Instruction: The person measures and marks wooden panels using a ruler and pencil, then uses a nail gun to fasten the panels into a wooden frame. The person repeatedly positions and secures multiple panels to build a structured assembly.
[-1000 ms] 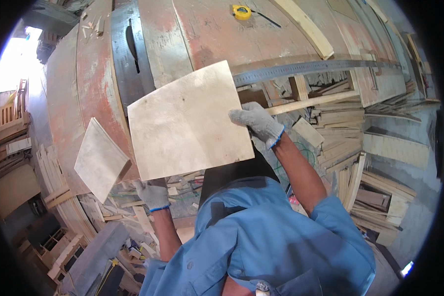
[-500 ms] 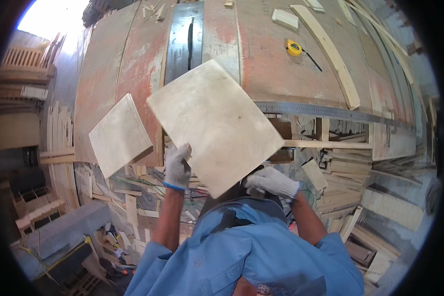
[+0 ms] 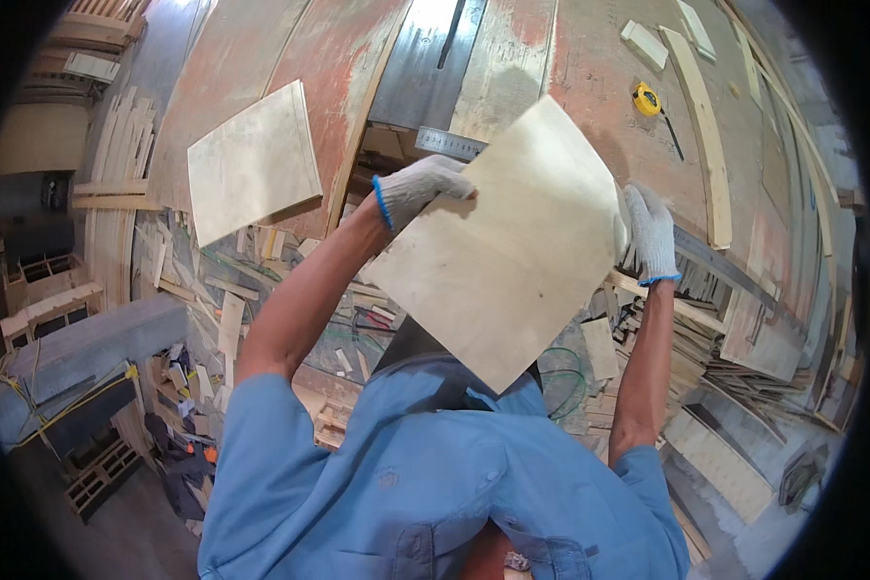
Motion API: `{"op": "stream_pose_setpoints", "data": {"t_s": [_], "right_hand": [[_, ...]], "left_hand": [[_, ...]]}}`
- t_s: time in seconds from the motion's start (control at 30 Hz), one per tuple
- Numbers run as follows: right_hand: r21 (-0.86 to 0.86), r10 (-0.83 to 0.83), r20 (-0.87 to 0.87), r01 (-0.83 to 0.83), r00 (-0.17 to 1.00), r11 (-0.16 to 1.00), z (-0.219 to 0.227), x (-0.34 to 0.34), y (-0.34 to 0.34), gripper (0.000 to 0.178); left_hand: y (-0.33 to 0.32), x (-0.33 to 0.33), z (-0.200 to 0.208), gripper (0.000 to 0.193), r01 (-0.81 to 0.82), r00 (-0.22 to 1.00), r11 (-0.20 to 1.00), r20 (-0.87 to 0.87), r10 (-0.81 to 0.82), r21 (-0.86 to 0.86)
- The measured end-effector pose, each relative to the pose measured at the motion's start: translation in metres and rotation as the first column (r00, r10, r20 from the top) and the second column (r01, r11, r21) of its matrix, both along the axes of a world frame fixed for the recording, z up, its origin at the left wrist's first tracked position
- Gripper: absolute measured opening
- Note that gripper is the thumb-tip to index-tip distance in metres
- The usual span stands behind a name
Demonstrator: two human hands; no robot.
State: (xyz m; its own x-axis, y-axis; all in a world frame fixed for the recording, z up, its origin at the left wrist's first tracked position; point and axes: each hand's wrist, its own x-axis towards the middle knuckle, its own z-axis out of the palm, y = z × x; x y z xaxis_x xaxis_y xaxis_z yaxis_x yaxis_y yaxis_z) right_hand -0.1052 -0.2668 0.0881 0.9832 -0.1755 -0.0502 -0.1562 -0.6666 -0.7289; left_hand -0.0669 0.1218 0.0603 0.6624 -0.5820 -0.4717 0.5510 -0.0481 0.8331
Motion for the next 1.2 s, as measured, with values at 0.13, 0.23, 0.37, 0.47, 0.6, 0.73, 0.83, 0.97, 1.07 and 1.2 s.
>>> {"op": "stream_pose_setpoints", "data": {"t_s": [0.13, 0.23, 0.37, 0.47, 0.6, 0.73, 0.83, 0.97, 1.07, 1.2], "right_hand": [[0.142, 0.081, -0.411, -0.024, 0.908, 0.99, 0.003, 0.013, 0.0, 0.059], [0.241, 0.005, -0.496, 0.132, 0.868, 0.962, -0.005, 0.002, -0.012, 0.064], [0.273, -0.057, -0.487, 0.214, 0.871, 0.938, 0.006, -0.012, -0.013, 0.061], [0.434, -0.258, -0.445, 0.459, 0.858, 0.775, -0.006, -0.029, -0.024, 0.061], [0.561, -0.317, -0.358, 0.474, 0.878, 0.679, -0.014, -0.036, -0.027, 0.059], [0.45, -0.504, -0.225, 0.547, 0.834, 0.706, -0.026, -0.035, -0.039, 0.058], [0.875, -0.606, -0.106, 0.363, 0.788, 0.32, 0.017, -0.026, -0.012, 0.058], [0.714, -0.287, -0.168, 0.317, 0.943, 0.625, -0.002, -0.027, -0.074, 0.062], [0.929, 0.006, -0.356, 0.353, 0.935, 0.115, 0.015, -0.02, -0.086, 0.077], [0.789, 0.005, -0.452, 0.397, 0.892, 0.469, 0.017, -0.023, -0.081, 0.057]], "left_hand": [[-0.016, 0.015, 0.013, 0.029, 0.098, 0.993, 0.995, 0.07, -0.098, 0.002], [-0.024, 0.02, 0.022, 0.046, 0.008, 0.997, 0.99, -0.08, -0.019, -0.139], [0.019, 0.036, -0.008, 0.072, -0.269, 0.867, 0.728, -0.488, -0.102, -0.631], [0.022, 0.005, -0.012, 0.07, -0.466, 0.872, 0.69, -0.42, 0.252, -0.554], [-0.014, -0.041, 0.037, 0.057, -0.462, 0.865, 0.813, -0.381, 0.326, -0.354], [-0.031, -0.03, 0.049, 0.037, -0.312, 0.939, 0.947, 0.18, 0.294, 0.079], [-0.023, -0.026, 0.085, 0.032, -0.295, 0.882, 0.953, 0.402, 0.247, 0.061], [-0.011, -0.012, 0.116, 0.034, -0.207, 0.578, 0.966, 0.778, 0.247, -0.153], [-0.007, 0.01, 0.127, 0.035, -0.174, 0.25, 0.982, 0.968, -0.024, 0.07], [0.0, 0.02, 0.124, 0.03, -0.189, -0.048, 0.943, 0.957, -0.287, 0.273]]}}
